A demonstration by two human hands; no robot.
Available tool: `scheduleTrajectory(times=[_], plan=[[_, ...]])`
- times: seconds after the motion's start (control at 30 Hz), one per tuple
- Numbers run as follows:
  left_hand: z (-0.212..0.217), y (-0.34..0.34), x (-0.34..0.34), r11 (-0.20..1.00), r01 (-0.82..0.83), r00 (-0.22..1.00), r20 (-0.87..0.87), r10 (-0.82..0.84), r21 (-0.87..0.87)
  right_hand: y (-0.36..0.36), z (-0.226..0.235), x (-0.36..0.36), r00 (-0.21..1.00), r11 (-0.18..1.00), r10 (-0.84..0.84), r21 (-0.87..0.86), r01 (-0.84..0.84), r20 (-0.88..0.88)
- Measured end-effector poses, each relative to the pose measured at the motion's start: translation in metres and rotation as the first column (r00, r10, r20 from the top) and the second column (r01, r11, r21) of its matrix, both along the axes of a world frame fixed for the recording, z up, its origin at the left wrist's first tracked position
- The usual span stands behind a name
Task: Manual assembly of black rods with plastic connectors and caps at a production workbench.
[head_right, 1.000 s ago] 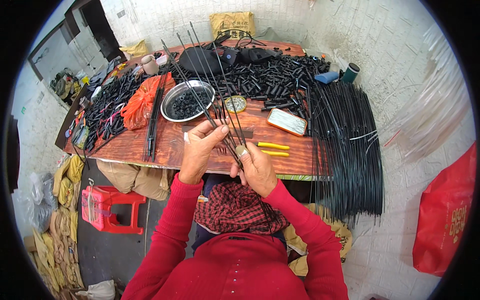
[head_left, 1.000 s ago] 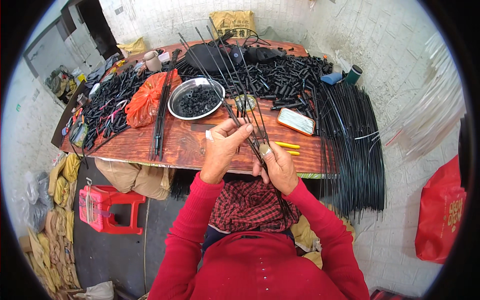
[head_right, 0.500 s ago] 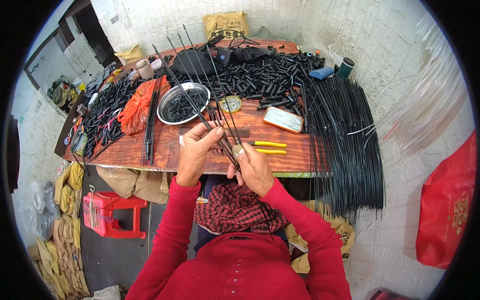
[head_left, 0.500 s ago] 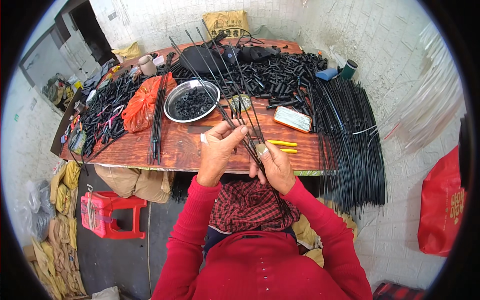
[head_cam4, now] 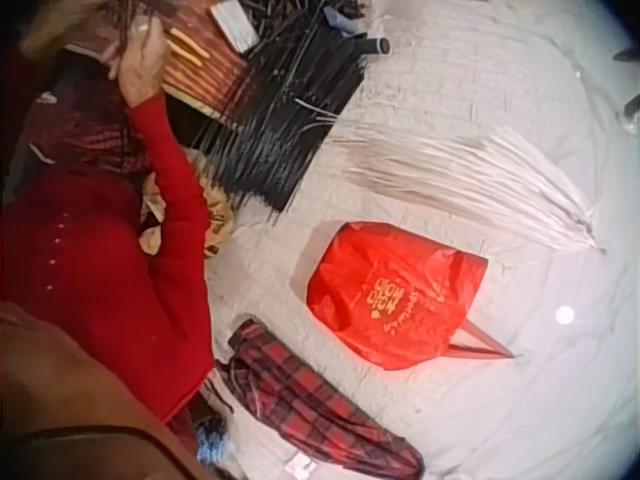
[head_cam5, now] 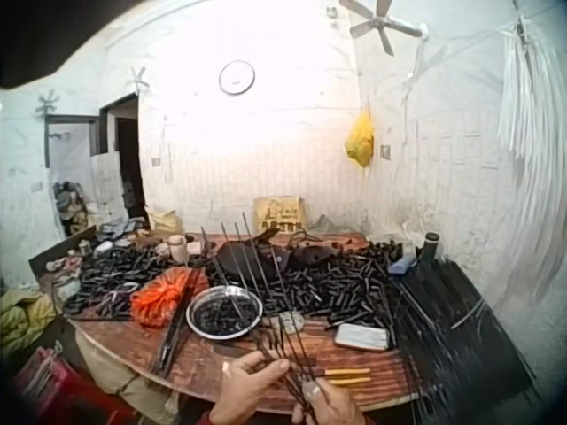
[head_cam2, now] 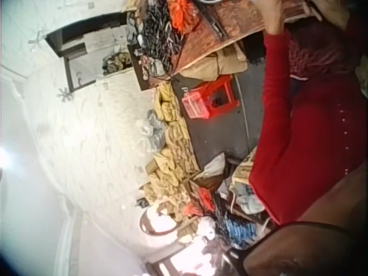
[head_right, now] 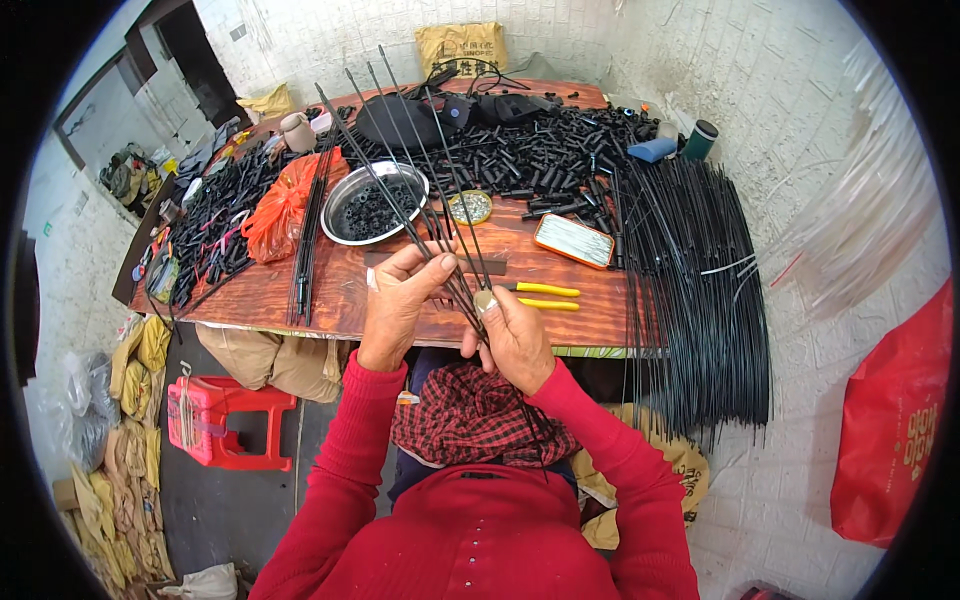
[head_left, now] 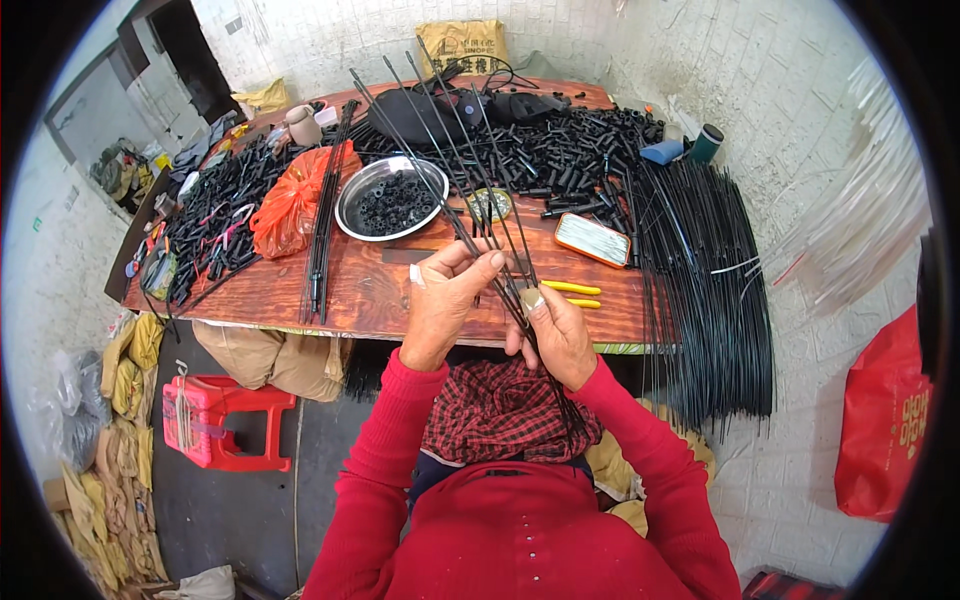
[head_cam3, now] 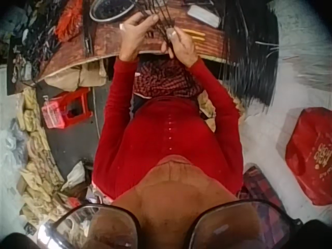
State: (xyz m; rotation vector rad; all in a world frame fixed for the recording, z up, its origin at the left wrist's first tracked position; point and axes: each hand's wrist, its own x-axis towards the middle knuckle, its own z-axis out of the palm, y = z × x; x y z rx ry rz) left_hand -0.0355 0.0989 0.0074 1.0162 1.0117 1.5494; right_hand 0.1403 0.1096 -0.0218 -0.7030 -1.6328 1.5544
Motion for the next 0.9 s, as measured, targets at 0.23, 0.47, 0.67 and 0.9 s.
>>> scheduleTrajectory(times=[0.23, 0.47, 0.67, 0.9], plan=[[0.002, -0.005, -0.004, 1.000, -0.017, 0.999, 0.027, 0.017, -0.004, -0.004, 0.002, -0.006, 1.000, 1.000, 0.003, -0.006, -0.003, -0.012], [0.020, -0.006, 0.014, 0.991, 0.051, 0.989, -0.135, -0.067, -0.120, -0.003, -0.009, -0.005, 0.996, 0.998, -0.063, 0.022, 0.062, 0.059], [0.002, -0.012, 0.001, 0.999, -0.047, 0.990, -0.132, 0.045, -0.019, 0.000, 0.012, 0.018, 0.969, 0.994, 0.102, 0.008, -0.107, 0.225], [0.011, -0.007, 0.001, 0.995, -0.092, 0.996, 0.005, 0.092, 0.025, 0.086, -0.029, 0.131, 0.715, 0.727, -0.558, 0.663, 0.176, 0.422]])
